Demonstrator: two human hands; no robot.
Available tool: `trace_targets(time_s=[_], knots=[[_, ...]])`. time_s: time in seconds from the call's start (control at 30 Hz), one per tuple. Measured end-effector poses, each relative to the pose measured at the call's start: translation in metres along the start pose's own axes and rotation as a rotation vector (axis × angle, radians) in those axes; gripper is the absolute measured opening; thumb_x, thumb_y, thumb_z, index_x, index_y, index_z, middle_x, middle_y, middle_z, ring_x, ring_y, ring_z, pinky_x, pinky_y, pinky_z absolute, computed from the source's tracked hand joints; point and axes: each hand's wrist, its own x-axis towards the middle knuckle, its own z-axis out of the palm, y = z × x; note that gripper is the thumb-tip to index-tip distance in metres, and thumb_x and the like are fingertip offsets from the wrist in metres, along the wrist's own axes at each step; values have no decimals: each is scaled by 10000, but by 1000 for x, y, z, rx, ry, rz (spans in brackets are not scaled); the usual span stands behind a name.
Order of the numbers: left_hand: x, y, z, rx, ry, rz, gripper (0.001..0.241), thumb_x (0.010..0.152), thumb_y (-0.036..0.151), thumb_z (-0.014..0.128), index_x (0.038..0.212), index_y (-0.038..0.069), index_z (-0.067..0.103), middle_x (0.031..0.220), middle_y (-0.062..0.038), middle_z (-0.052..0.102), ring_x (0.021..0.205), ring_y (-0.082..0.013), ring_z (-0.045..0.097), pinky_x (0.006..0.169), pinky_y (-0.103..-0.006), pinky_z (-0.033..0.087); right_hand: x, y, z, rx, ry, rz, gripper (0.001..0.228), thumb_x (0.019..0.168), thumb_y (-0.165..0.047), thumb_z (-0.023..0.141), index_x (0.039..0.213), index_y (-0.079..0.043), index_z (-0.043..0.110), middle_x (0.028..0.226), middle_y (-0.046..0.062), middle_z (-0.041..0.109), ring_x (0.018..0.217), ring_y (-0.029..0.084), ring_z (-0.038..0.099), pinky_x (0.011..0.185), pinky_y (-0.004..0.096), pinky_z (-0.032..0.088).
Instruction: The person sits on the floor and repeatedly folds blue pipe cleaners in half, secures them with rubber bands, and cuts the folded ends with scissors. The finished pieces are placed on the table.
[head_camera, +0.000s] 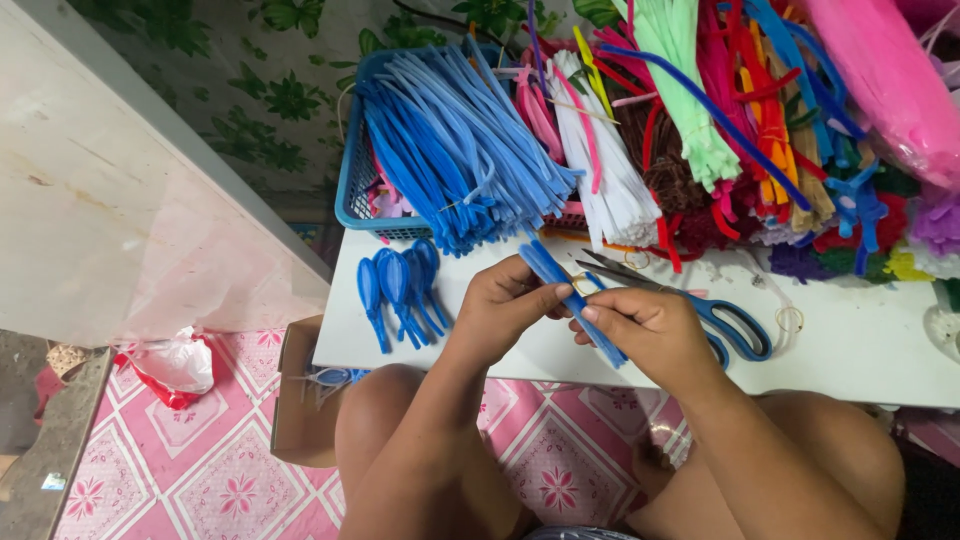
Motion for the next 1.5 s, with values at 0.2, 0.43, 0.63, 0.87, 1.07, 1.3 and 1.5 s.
trace_targets(time_s=[0.2, 0.43, 0.63, 0.87, 1.07, 1.3, 1.5], knots=[[0, -10, -5, 16, 41, -32, 100, 907, 33, 767, 983, -26, 742, 819, -172, 748, 767, -214, 746, 728, -351, 647, 5, 6, -1, 57, -74, 116, 112, 883, -105, 761, 840, -17, 814, 683, 129, 813, 614, 139, 764, 588, 274, 637], [3, 17, -11, -73, 29, -97, 349, 850, 24, 811, 1161, -57, 676, 942, -176, 739, 819, -183, 717, 745, -326, 645, 25, 8, -28, 36, -245, 273, 85, 855, -7, 719, 813, 44, 773, 693, 176, 797, 586, 200, 760, 569, 318, 649], [-2, 26, 8, 655, -297, 20, 107, 822, 159, 813, 913, 104, 800, 837, -121, 707, 805, -279, 679, 768, -411, 587, 42, -29, -37, -671, -716, 360, 176, 863, -204, 690, 773, -96, 796, 668, 28, 805, 590, 119, 775, 610, 278, 633], [-3, 4, 23, 770, -531, -112, 120, 834, 173, 737, 831, 56, 762, 713, -147, 665, 702, -338, 681, 663, -425, 556, 40, -29, -40, -1053, -926, 180, 237, 888, -385, 657, 897, -219, 826, 781, 21, 798, 808, 252, 766, 734, 402, 605], [-2, -11, 23, 786, -481, -68, 92, 797, 162, 716, 783, 73, 738, 685, -114, 648, 693, -330, 688, 644, -410, 554, 35, -32, -48, -996, -839, 199, 220, 889, -348, 663, 934, -194, 813, 817, 65, 801, 853, 314, 758, 747, 440, 601], [-4, 6, 26, 497, -239, 0, 51, 811, 58, 733, 771, 70, 763, 690, -73, 647, 664, -191, 622, 650, -315, 524, 31, -18, -61, -676, -614, 88, 112, 833, -198, 728, 834, -101, 783, 852, 153, 795, 865, 382, 753, 787, 481, 587], [1, -11, 20, 275, -19, 28, 48, 830, 43, 780, 796, 77, 778, 705, -33, 616, 682, -102, 552, 650, -240, 485, 16, 36, -44, -189, -265, -30, 155, 874, -101, 750, 724, -63, 740, 677, 40, 650, 693, 160, 602, 678, 320, 525]])
